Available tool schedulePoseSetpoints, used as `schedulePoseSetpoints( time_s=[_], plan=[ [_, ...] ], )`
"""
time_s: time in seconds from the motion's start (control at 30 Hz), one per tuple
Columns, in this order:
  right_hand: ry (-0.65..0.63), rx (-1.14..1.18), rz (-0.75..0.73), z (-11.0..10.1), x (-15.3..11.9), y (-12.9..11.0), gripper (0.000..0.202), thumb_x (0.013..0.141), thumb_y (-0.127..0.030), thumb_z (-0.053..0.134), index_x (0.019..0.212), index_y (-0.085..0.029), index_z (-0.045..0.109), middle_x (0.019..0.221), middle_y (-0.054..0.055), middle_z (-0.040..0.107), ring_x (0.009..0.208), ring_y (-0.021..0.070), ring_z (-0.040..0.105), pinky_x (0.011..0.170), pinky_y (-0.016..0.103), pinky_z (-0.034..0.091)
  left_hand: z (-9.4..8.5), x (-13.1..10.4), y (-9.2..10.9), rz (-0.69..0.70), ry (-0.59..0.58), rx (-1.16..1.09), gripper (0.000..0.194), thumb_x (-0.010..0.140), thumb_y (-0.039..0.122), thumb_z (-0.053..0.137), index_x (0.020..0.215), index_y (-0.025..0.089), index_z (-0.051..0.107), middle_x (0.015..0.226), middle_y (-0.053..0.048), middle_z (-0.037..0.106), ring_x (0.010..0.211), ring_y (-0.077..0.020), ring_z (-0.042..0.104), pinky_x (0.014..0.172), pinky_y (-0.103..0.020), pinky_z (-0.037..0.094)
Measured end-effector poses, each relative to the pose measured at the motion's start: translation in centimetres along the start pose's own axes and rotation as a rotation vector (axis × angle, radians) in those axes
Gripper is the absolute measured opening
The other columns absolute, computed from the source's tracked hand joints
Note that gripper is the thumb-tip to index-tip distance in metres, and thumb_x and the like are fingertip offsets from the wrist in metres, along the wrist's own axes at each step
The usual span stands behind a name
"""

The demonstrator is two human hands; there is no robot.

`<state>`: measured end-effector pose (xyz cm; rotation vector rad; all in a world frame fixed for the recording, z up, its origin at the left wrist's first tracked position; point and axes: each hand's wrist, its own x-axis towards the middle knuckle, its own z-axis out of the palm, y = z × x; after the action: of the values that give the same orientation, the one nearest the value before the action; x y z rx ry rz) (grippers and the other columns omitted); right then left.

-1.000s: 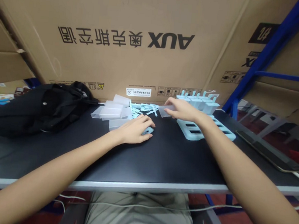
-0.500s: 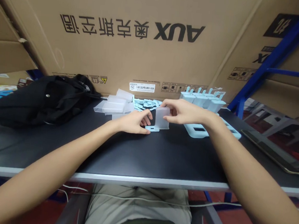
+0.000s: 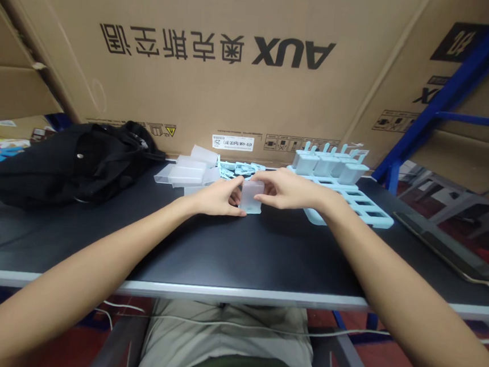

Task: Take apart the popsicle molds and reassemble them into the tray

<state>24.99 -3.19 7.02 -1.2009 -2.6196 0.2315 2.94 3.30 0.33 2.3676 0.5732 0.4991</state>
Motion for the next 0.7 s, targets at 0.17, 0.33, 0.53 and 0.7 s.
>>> schedulePoseSetpoints(
  time_s=[0.17,0.33,0.53,0.7],
  plan=[
    [-0.022,-0.013,0.04,0.2,0.3,0.0,0.021,0.082,-0.028,0.06,0.098,-0.017,0.068,0.075,0.001,0.07,0.063,0.0133,0.06,0.06,0.025,0.038,0.1,0.0,0.0,0.008,0.004,0.015,0.052,0.067,0.037,0.08,0.107,0.019,0.051,0.093,-0.007,0.07,0.081,-0.0214,0.069,0.072,-0.037,0.06],
    [0.006,0.011,0.021,0.5,0.3,-0.1,0.014,0.081,-0.026,0.06,0.091,-0.017,0.065,0.075,0.002,0.069,0.064,0.0138,0.06,0.06,0.025,0.039,0.3,0.0,-0.1,0.071,0.057,0.104,0.046,0.07,0.039,0.077,0.105,0.02,0.054,0.093,-0.005,0.069,0.081,-0.0224,0.068,0.069,-0.036,0.057],
    [0.216,0.246,0.053,0.9,0.1,2.6,0.033,0.081,-0.029,0.061,0.111,-0.016,0.056,0.104,0.007,0.07,0.086,0.0172,0.066,0.072,0.027,0.049,-0.9,0.1,0.6,0.085,0.401,-0.098,0.048,0.073,0.03,0.075,0.111,0.023,0.046,0.096,-0.004,0.067,0.082,-0.0188,0.067,0.068,-0.031,0.054],
    [0.213,-0.141,0.177,2.9,0.6,6.1,0.047,0.081,-0.013,0.051,0.127,-0.012,0.056,0.119,0.015,0.066,0.101,0.0245,0.063,0.09,0.038,0.048,-1.8,0.5,0.6,0.218,0.671,-0.337,0.049,0.075,0.029,0.075,0.109,0.024,0.041,0.101,-0.004,0.065,0.088,-0.0169,0.066,0.069,-0.027,0.053]
  ],
)
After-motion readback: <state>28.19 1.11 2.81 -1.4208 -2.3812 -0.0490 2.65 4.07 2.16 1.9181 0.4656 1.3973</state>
